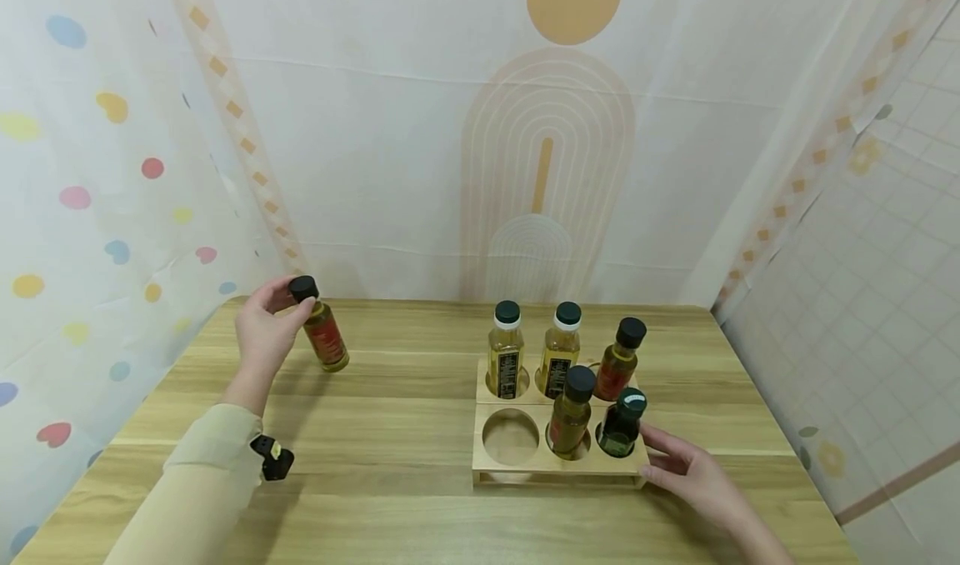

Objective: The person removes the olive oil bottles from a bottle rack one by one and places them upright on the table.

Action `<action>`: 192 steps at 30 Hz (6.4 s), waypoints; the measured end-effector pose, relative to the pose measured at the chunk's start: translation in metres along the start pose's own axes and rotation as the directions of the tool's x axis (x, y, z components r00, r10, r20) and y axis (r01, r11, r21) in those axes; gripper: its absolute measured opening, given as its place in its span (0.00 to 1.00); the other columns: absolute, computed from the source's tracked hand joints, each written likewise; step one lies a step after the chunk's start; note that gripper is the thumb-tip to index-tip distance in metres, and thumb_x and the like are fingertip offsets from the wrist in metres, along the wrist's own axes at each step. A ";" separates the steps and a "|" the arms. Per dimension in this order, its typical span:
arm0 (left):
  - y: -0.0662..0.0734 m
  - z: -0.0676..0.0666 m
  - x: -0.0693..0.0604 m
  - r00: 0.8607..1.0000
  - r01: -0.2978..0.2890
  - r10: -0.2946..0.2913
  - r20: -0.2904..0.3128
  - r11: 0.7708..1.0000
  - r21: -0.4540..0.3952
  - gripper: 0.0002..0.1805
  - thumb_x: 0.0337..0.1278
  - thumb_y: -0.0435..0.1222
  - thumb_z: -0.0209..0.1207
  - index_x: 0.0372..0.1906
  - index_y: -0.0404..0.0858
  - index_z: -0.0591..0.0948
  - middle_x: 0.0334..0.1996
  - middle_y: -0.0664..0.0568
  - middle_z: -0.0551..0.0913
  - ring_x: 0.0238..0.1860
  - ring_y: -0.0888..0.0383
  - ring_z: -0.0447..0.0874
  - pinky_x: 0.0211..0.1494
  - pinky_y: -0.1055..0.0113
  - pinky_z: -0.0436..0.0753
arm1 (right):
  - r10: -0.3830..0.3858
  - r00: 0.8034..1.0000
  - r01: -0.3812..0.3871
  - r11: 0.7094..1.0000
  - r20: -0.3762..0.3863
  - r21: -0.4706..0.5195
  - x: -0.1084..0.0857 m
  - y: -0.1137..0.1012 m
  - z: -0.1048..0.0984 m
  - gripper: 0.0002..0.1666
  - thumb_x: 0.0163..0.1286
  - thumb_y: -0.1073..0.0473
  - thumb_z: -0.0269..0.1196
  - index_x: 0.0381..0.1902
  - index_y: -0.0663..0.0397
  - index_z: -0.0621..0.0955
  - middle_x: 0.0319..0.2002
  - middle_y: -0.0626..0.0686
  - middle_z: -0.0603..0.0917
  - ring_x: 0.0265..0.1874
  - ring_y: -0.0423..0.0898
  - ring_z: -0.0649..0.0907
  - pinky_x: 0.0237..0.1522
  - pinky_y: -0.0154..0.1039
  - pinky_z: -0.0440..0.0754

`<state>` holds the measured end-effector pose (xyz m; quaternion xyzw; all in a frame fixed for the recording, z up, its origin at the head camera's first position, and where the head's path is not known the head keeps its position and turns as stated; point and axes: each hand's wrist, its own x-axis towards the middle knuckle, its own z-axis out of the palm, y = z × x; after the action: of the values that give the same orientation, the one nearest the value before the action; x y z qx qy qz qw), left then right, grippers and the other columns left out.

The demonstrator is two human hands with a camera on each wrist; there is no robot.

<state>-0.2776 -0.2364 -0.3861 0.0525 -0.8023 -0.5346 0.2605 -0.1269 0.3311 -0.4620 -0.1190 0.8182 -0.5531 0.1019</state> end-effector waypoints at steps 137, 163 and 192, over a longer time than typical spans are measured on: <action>0.131 0.183 -0.181 0.614 -0.153 0.365 0.699 0.925 -0.348 0.34 0.56 0.37 0.71 0.68 0.45 0.73 0.55 0.55 0.82 0.54 0.65 0.79 0.58 0.58 0.80 | -0.077 0.997 0.076 0.997 -0.019 -0.029 0.003 0.005 0.000 0.33 0.70 0.68 0.62 0.66 0.82 0.63 0.64 0.84 0.60 0.48 0.27 0.78 0.46 0.29 0.80; 0.138 0.193 -0.187 0.654 -0.058 0.319 0.686 0.925 -0.374 0.23 0.58 0.31 0.68 0.60 0.40 0.81 0.51 0.53 0.84 0.48 0.66 0.81 0.53 0.66 0.82 | -0.097 0.995 0.096 0.995 -0.022 -0.029 0.004 0.008 0.001 0.33 0.70 0.69 0.62 0.66 0.81 0.64 0.63 0.84 0.61 0.49 0.27 0.77 0.46 0.28 0.80; 0.157 0.153 -0.164 0.694 -0.047 0.407 0.594 0.849 -0.526 0.23 0.55 0.26 0.68 0.58 0.35 0.81 0.48 0.42 0.84 0.47 0.59 0.83 0.52 0.65 0.83 | -0.036 0.999 0.036 0.999 -0.029 -0.021 0.003 0.006 0.001 0.35 0.70 0.68 0.63 0.66 0.83 0.61 0.64 0.83 0.60 0.47 0.26 0.78 0.47 0.28 0.80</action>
<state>-0.1782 0.0165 -0.3512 -0.3170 -0.6852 -0.6555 0.0156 -0.1295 0.3314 -0.4686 -0.1266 0.8231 -0.5481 0.0786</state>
